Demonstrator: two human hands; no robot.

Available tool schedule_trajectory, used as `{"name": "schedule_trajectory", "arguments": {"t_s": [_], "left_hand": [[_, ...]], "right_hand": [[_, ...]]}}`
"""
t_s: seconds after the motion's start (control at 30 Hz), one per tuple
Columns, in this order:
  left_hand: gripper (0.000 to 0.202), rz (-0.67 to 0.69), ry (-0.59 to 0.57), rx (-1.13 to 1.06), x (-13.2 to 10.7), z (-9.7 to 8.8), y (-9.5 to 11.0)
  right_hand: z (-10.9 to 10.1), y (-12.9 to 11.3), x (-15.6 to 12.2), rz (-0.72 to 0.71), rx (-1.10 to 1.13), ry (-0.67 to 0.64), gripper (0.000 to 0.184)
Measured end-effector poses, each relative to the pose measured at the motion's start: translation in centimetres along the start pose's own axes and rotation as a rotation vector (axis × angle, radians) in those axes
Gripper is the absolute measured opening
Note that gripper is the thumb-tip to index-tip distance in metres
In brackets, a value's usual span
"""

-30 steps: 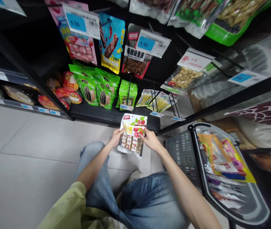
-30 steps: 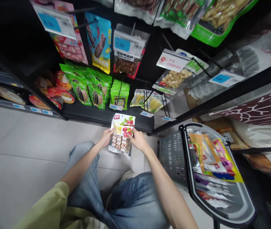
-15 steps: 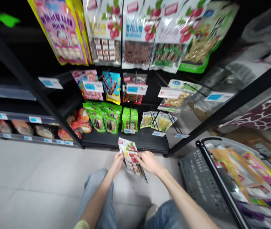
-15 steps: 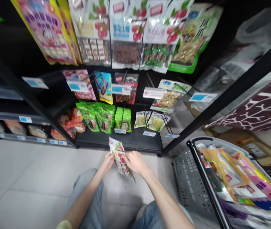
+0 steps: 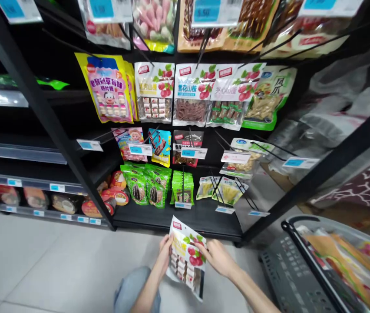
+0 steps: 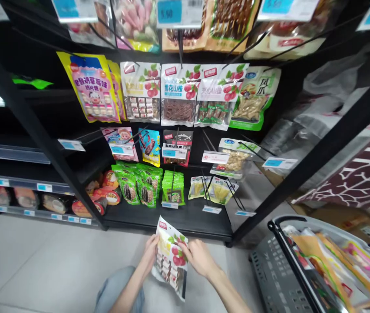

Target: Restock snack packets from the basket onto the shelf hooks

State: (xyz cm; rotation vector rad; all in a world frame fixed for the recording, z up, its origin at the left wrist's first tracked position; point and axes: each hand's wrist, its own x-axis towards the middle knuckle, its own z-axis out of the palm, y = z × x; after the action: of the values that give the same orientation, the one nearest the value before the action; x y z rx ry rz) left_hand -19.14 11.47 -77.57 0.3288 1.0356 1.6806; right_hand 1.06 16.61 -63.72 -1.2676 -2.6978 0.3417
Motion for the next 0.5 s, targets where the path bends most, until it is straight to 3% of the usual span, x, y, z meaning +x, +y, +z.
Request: {"name": "schedule_trajectory", "arguments": {"t_s": [0.23, 0.37, 0.5], "left_hand": [[0.043, -0.007, 0.002, 0.046, 0.7, 0.7, -1.3], [0.048, -0.054, -0.032, 0.098, 0.6, 0.6, -1.4], [0.052, -0.046, 0.017, 0.173, 0.5, 0.7, -0.6]], "right_hand": [[-0.2, 1.6, 0.2, 0.055, 0.186, 0.014, 0.071], [-0.5, 1.1, 0.3, 0.028, 0.123, -0.028, 0.068], [-0.9, 0.4, 0.8, -0.005, 0.066, -0.08, 0.066]]}}
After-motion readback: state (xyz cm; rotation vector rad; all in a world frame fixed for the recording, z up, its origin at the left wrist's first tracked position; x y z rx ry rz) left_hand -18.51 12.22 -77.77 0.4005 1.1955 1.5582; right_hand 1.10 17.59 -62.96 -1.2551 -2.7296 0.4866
